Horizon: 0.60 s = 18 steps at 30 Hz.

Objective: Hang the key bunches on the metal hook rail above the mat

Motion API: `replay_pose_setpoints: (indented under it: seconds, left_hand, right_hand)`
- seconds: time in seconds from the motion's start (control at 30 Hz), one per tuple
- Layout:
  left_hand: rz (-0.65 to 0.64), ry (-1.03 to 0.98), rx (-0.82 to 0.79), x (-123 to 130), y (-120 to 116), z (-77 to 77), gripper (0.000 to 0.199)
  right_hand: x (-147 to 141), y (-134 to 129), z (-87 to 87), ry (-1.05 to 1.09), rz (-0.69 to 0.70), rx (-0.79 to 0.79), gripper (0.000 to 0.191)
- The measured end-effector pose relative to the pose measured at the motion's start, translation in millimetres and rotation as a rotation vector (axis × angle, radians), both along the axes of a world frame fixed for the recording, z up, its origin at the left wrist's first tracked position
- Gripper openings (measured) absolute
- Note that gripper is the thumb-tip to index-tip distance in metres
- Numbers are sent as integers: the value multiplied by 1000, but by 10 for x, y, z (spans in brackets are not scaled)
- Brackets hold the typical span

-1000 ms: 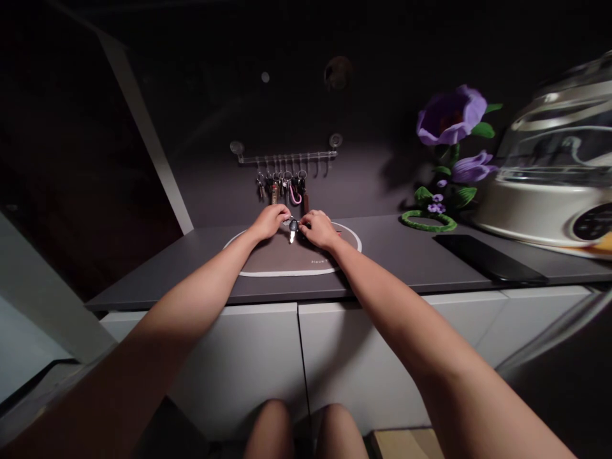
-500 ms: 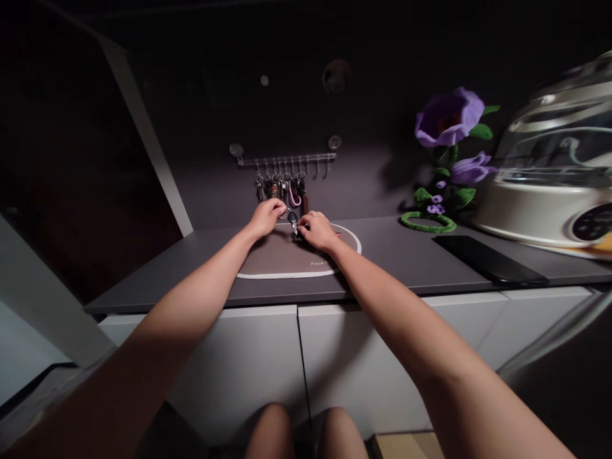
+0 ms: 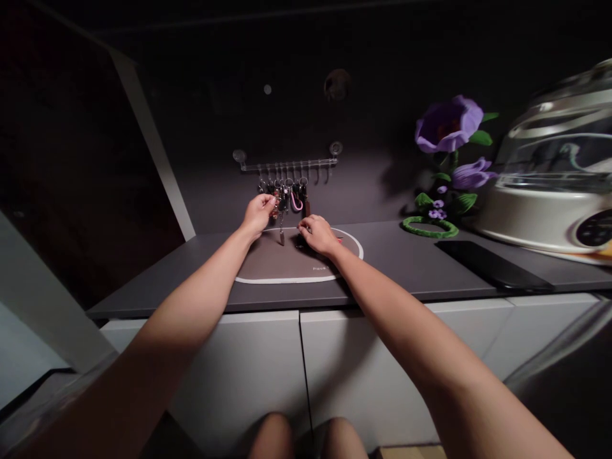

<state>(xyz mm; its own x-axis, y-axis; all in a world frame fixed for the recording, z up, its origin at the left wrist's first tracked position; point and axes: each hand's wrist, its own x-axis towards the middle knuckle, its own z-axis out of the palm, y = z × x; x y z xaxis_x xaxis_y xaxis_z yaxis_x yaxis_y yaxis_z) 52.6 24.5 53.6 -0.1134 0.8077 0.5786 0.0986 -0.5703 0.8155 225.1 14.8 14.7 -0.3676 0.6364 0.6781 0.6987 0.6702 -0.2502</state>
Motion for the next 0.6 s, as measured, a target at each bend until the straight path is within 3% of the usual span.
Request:
replay_pose_setpoints:
  seconds: [0.13,0.27,0.43,0.6]
  left_hand:
    - [-5,1,58,8,-1,7,6]
    - [12,153,170,29,-11,2,7]
    - [76,397,273,90,-127,37,10]
    - [103,505,297,136,-234,81,11]
  right_hand:
    - [-44,-124,86,167,24,28,30]
    - [-85,-221,127,318,83,27,37]
    - [-129,-212,103,346,124,-6,47]
    - [-141,-168,76,333,91,-14,46]
